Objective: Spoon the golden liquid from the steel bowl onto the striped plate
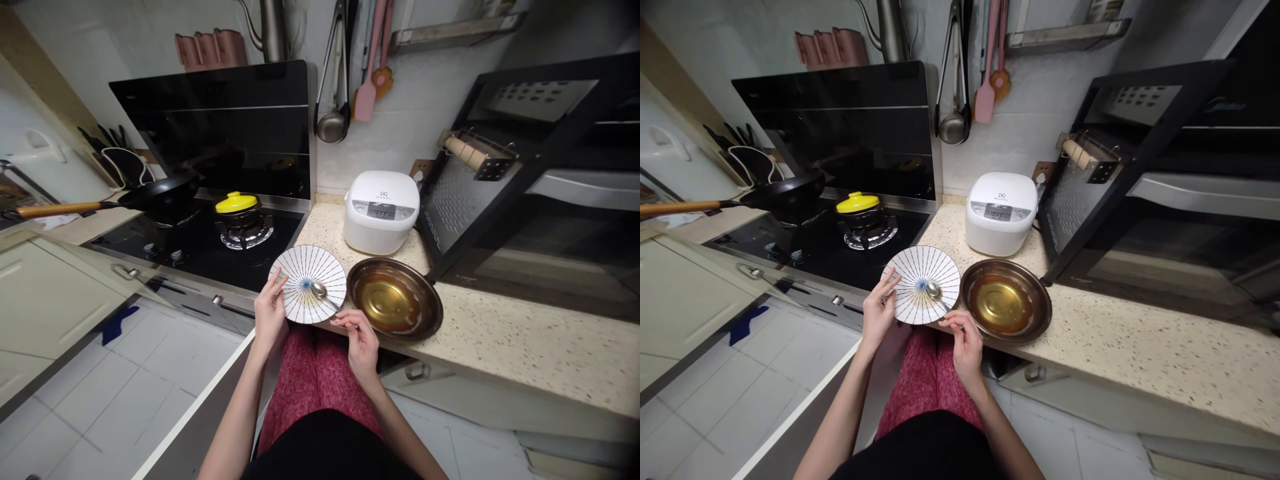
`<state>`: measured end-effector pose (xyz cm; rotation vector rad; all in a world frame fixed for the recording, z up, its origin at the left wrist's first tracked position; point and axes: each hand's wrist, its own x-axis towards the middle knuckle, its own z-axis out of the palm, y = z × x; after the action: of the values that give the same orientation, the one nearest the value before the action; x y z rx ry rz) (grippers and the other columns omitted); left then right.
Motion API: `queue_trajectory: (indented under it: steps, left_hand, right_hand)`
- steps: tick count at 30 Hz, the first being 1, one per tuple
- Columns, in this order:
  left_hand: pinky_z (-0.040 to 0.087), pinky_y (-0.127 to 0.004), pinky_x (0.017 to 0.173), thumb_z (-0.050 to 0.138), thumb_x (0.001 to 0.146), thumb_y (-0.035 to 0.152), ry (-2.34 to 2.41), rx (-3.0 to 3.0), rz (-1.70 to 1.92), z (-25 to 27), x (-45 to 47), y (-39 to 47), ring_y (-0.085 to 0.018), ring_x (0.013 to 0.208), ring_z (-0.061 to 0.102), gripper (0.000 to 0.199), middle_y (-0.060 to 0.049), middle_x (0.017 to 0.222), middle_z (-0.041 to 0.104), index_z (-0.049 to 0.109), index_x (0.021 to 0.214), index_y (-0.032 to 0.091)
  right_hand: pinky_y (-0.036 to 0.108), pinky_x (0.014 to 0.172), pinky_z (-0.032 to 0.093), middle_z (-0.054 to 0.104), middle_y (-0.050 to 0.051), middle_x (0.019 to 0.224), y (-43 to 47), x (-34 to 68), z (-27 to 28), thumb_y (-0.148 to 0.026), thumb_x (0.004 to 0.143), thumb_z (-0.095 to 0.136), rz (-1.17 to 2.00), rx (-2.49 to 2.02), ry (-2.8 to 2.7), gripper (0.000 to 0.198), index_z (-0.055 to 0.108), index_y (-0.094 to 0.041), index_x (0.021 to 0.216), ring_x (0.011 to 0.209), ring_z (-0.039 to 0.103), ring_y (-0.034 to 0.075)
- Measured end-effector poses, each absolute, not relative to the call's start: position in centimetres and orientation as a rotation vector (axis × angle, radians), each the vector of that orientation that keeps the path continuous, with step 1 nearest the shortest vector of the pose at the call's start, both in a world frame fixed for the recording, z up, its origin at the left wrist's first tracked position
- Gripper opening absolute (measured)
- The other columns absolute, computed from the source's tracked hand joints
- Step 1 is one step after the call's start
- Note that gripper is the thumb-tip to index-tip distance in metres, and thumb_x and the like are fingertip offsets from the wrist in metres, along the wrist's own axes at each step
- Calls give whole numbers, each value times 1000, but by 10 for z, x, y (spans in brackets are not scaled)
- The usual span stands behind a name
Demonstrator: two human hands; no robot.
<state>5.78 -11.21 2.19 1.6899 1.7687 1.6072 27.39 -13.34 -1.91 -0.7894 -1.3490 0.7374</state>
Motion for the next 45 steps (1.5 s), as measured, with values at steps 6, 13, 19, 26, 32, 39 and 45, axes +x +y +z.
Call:
queue_trajectory:
  steps: [6, 13, 19, 26, 32, 39, 45]
  left_hand:
    - [45, -47, 124, 50, 93, 8, 1788, 1718, 1607, 18, 56, -110, -25, 143, 58, 44, -8, 151, 62, 76, 126, 21]
    - [44, -48, 125, 51, 93, 8, 1800, 1696, 1576, 20, 56, -111, -27, 144, 57, 44, -7, 152, 61, 76, 127, 22]
    - [46, -47, 124, 51, 94, 9, 1792, 1685, 1578, 21, 55, -110, -27, 144, 57, 43, -7, 152, 61, 76, 127, 22]
    - [43, -48, 126, 52, 95, 12, 1784, 1685, 1594, 21, 56, -110, -27, 146, 55, 42, -6, 152, 61, 75, 128, 23]
    - [43, -49, 126, 52, 94, 11, 1786, 1689, 1592, 20, 55, -110, -26, 147, 54, 44, -6, 152, 61, 75, 129, 23]
    - [43, -48, 126, 51, 94, 11, 1795, 1712, 1585, 20, 56, -110, -26, 147, 53, 44, -6, 152, 61, 75, 129, 23]
    - [42, -49, 127, 51, 94, 10, 1790, 1721, 1588, 22, 58, -111, -26, 147, 53, 44, -5, 152, 61, 75, 128, 23]
  right_hand:
    - [33, 79, 63, 73, 5, 93, -135, 278, -3, -23, 104, 53, 667, -782, -1354, 27, 74, -24, 88, 90, 70, 19]
    - [35, 80, 62, 72, 5, 94, -132, 286, 7, -22, 104, 54, 603, -792, -1355, 25, 73, -23, 88, 91, 70, 19]
    - [37, 81, 64, 72, 5, 94, -131, 296, 17, -23, 104, 53, 564, -794, -1317, 25, 73, -24, 89, 91, 69, 20]
    - [37, 77, 67, 70, 6, 94, -133, 316, 31, -24, 103, 56, 486, -836, -1237, 23, 72, -22, 87, 88, 69, 20]
    - [38, 83, 63, 71, 5, 94, -135, 335, 29, -20, 103, 55, 363, -909, -1280, 22, 72, -22, 87, 91, 70, 20]
    - [35, 85, 59, 73, 4, 93, -138, 340, 25, -12, 101, 53, 276, -952, -1442, 23, 71, -23, 90, 91, 71, 18]
    - [34, 76, 59, 74, 5, 89, -140, 337, 29, -7, 98, 52, 206, -873, -1614, 25, 70, -22, 90, 85, 71, 19]
